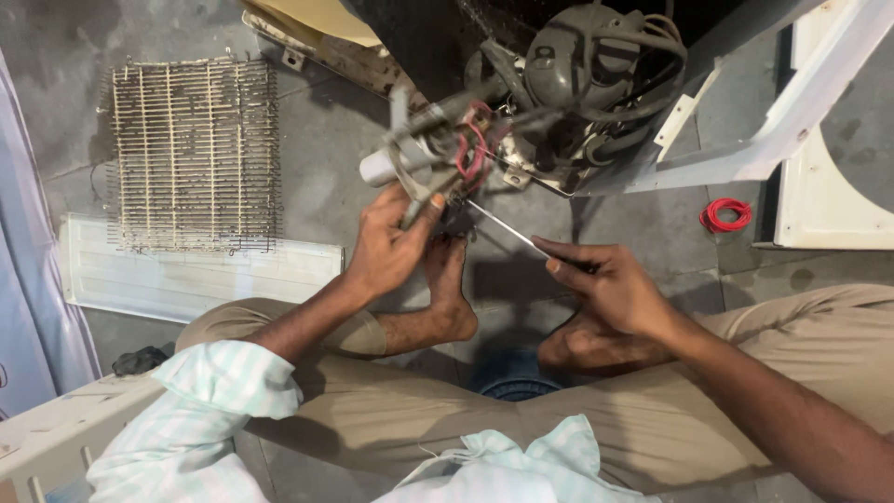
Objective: The person sits on the floor repairing a disassembled air cooler. They coil a red electrical wire by hand, set it aside, then use a screwdriver to unscrew and work on the fan motor and control panel, and remove and reposition the front panel while continuing to unscrew components.
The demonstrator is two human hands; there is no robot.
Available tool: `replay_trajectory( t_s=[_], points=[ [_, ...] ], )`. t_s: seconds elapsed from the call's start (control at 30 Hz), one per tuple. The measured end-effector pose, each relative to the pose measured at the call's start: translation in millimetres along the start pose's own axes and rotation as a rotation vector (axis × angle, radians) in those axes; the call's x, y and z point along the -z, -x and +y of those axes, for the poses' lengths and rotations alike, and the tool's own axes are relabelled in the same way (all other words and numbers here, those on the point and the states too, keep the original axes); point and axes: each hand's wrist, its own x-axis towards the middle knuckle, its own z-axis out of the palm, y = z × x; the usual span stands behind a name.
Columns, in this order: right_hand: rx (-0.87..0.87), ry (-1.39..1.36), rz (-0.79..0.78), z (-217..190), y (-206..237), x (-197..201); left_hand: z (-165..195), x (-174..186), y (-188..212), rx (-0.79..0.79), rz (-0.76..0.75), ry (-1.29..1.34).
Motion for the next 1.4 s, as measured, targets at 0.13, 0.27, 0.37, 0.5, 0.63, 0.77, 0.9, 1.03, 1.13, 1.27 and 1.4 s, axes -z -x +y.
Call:
replay_trajectory(
  t_s=[0.13, 0.27, 0.37, 0.5, 0.63, 0.77, 0.9, 1.03, 1.13, 1.27, 1.4],
  points=[
    [-0.357, -0.610, -0.169, 6.3, -9.9, 9.9, -2.3, -1.8, 1.9, 0.102, -0.003, 0.056],
    [-0.062, -0.154, -0.037, -2.5, -8.7, 9.3, -7.7, -11.0, -5.2, 0.239, 0.043, -0.028],
    [0.581, 0.616, 0.201, -12.5, -0.2, 4.8, -10.6, -14.5, -7.8, 0.338, 0.071, 0.011],
    [0.622, 1.092, 0.251, -15.0, 7.7, -2.9, -10.1, -12.7, -9.1, 0.349, 0.058, 0.004],
    [0.377, 0.393, 0.075, -3.3, -3.8, -4.0, -4.8, -11.4, -8.3, 0.241, 0.070, -0.044],
    [-0.298, -0.383, -0.124, 6.5, -21.9, 13.3, -1.2, -11.9, -9.6, 0.215, 0.037, -0.050],
    [-0.022, 0.021, 0.047, 13.1, -19.6, 17.2, -1.3, -13.9, -12.8, 0.379, 0.031, -0.098],
    [0.617, 0.788, 0.332, 21.5, -9.4, 5.0, -3.6, -12.2, -14.7, 0.397, 0.021, -0.047],
    [0.242, 0.441, 0.241, 29.1, -10.8, -4.1, -3.3, -10.6, -12.2, 0.302, 0.021, -0.068],
    [-0.096, 0.012, 0.102, 30.8, -21.8, 1.6, 2.1, -10.4, -10.2, 0.118, 0.056, -0.201],
    [-0.289, -0.377, -0.070, 19.4, -32.2, 13.9, 6.7, -7.6, -17.2, 0.160, 0.064, -0.184]
  ],
)
